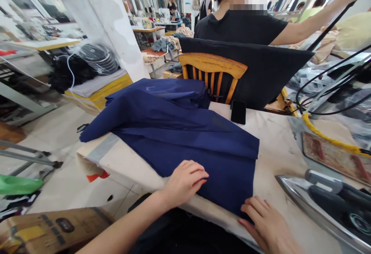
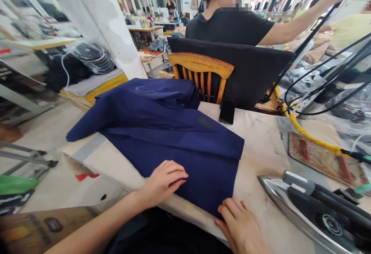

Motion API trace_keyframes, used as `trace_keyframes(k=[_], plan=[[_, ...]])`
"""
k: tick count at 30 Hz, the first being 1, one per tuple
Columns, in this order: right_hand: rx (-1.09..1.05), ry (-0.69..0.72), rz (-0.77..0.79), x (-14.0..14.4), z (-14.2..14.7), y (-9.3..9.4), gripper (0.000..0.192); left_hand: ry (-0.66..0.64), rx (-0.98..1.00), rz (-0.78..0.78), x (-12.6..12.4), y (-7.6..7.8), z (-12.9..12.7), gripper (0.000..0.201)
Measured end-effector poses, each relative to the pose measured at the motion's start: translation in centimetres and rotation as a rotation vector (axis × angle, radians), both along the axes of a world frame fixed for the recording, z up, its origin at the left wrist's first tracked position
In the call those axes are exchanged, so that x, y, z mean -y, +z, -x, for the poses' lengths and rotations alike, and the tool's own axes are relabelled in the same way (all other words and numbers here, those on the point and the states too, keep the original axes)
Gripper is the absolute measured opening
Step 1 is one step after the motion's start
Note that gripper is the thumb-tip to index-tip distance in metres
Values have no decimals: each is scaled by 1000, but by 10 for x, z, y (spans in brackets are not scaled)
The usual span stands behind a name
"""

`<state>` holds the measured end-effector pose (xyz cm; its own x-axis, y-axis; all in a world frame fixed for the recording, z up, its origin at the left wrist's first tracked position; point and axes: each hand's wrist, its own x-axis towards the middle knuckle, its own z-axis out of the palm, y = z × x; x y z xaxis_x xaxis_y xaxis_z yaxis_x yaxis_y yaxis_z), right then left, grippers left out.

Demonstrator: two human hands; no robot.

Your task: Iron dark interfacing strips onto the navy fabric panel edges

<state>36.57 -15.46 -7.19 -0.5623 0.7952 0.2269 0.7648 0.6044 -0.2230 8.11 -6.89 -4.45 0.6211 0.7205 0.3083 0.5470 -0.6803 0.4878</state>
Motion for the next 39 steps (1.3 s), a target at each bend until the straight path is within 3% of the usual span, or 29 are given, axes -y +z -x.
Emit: trace_keyframes(k=[4,8,11,15,18,22,29,39], plan=[[-16,24,72,-4,-6,2,11,-94,-39,77,15,2,-10,12],[8,29,-36,-4,-5,2,20,-181,-138,73,20,0,-13,25],[-5,9,-38,-2,-3,0,13,-186,-172,63,21,-4,-15,19],[-162,-17,234,-1,-5,5,16,-179,-170,64,19,-6,-18,16],[-292,-136,471,-4,-6,7,21,-186,-177,69,15,-2,-19,19],[-411,-278,637,-11,-7,4,28,-176,-220,89,7,5,-22,19],[-521,-289,728,-19,-11,0,33,-176,-235,147,0,12,-28,17],[-506,-297,789,-25,-10,0,22,-142,-243,183,1,13,-32,13]])
